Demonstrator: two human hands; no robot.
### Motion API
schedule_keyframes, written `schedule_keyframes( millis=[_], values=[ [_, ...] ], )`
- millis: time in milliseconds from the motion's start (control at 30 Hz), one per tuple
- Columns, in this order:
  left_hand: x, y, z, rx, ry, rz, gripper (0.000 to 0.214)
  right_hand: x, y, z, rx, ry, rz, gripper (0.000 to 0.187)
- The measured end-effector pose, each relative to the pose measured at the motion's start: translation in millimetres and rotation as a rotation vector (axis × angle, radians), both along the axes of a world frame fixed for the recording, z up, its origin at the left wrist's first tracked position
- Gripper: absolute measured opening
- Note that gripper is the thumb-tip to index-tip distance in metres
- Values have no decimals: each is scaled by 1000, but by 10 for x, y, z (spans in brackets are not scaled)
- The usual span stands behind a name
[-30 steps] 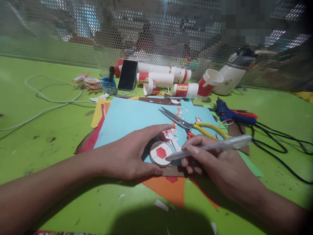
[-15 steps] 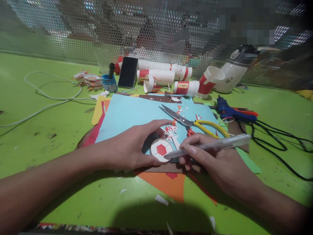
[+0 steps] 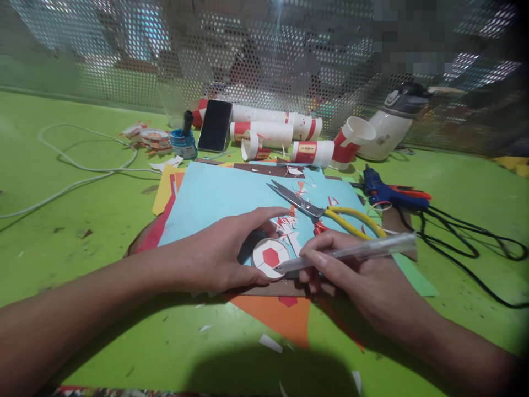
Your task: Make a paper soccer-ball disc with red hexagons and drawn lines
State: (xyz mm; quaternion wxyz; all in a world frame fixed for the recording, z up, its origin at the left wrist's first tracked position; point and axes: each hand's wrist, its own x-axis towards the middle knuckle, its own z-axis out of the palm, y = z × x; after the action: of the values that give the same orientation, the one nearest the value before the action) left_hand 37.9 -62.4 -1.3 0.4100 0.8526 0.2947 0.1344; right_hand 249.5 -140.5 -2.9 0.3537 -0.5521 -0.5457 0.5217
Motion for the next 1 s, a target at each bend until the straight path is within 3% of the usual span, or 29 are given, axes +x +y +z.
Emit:
schedule_keyframes(
  millis=[400, 567, 733, 900, 1000],
  values=[
    [-3, 8, -6, 35, -3, -27, 76, -1, -20, 7, -18, 63, -21, 14],
    [-8, 5, -12, 26, 1, -19, 77, 55, 5, -74, -68, 297, -122, 16],
    [-2, 8, -8, 22, -2, -21, 79, 73, 59, -103, 58, 439, -241, 13],
    [9, 8, 6, 29, 14, -8, 80, 71, 19, -105, -45, 359, -171, 18],
    [4, 8, -5, 42, 5, -15, 79, 75, -14, -119, -30, 238, -71, 17]
  ],
)
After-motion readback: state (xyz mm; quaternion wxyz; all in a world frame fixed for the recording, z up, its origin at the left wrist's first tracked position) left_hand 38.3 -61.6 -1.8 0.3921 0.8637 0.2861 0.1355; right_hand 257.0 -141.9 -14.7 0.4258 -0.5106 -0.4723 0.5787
